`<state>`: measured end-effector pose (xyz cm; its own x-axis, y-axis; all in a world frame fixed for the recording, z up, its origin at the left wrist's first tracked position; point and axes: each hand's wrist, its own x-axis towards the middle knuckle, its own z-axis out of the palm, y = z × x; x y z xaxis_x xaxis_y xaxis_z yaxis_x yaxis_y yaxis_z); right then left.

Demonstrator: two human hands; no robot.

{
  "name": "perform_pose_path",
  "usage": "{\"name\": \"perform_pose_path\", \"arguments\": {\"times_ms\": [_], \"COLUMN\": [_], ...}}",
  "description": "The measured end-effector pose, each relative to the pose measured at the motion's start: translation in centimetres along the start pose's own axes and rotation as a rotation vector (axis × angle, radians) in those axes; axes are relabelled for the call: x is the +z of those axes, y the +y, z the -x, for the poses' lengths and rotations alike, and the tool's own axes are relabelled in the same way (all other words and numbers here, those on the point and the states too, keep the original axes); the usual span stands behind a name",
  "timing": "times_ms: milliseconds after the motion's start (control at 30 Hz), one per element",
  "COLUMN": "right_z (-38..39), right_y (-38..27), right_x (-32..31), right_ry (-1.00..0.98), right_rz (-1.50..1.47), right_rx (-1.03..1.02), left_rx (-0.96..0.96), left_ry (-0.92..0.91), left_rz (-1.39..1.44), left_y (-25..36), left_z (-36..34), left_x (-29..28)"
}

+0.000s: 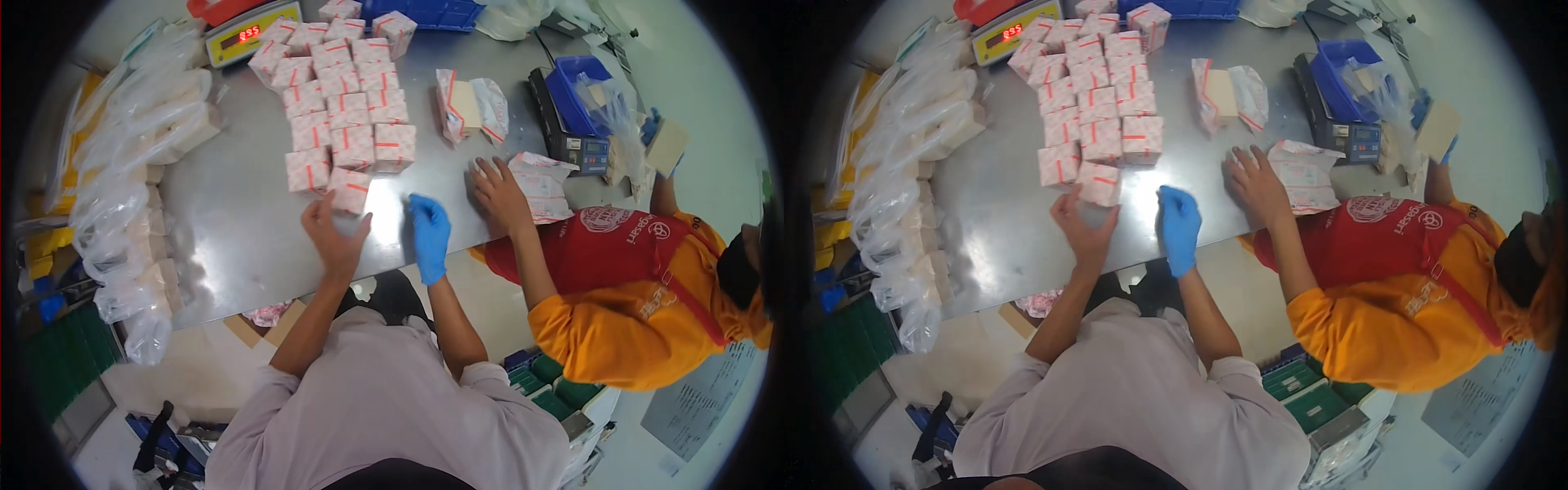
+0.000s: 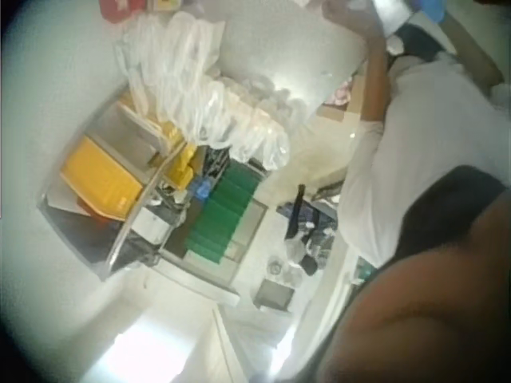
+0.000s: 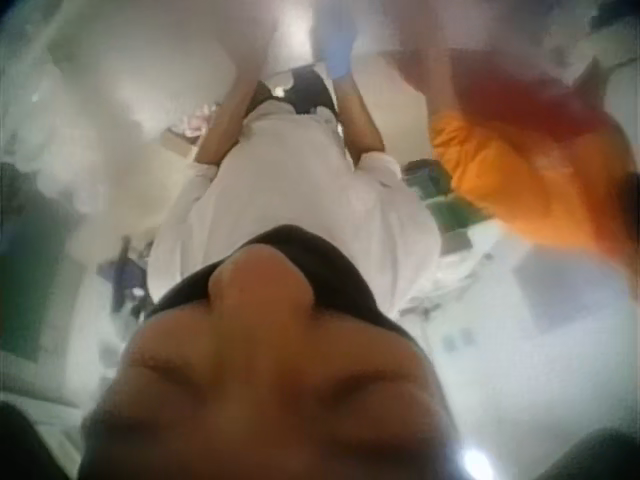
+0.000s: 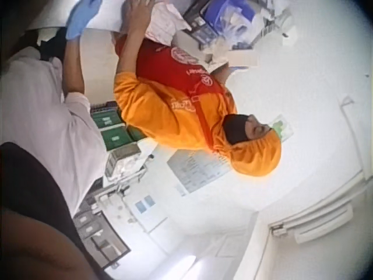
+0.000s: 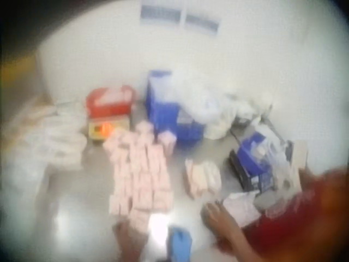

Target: The person unpacks small white blocks from a cardboard box and places them into clear plastic bags. They then seal the bags and stack them on a stainless steel table.

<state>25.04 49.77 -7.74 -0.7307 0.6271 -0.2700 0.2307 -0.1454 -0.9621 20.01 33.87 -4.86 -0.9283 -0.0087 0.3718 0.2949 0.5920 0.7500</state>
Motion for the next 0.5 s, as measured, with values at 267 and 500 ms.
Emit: {"name": "perform_pose_path", "arguments": {"times_ms": [267,500], "right_z": [7.0,11.3], "right_y": [1.9,4.1], "right_x": [9.9,12.8], "right_ry": [-0.204,-0.475], "right_rz": [-0.032,0.059], "right_rx": [-0.123,-0.031], "left_rx": [-0.034,0.018], "left_ry": [-0.255,-0.435], "left_rz": [0.209,0.029], "left_y": [-3.0,-7.6], "left_z": [-2.1,-2.7], "left_x": [-2.4,-13.5]}}
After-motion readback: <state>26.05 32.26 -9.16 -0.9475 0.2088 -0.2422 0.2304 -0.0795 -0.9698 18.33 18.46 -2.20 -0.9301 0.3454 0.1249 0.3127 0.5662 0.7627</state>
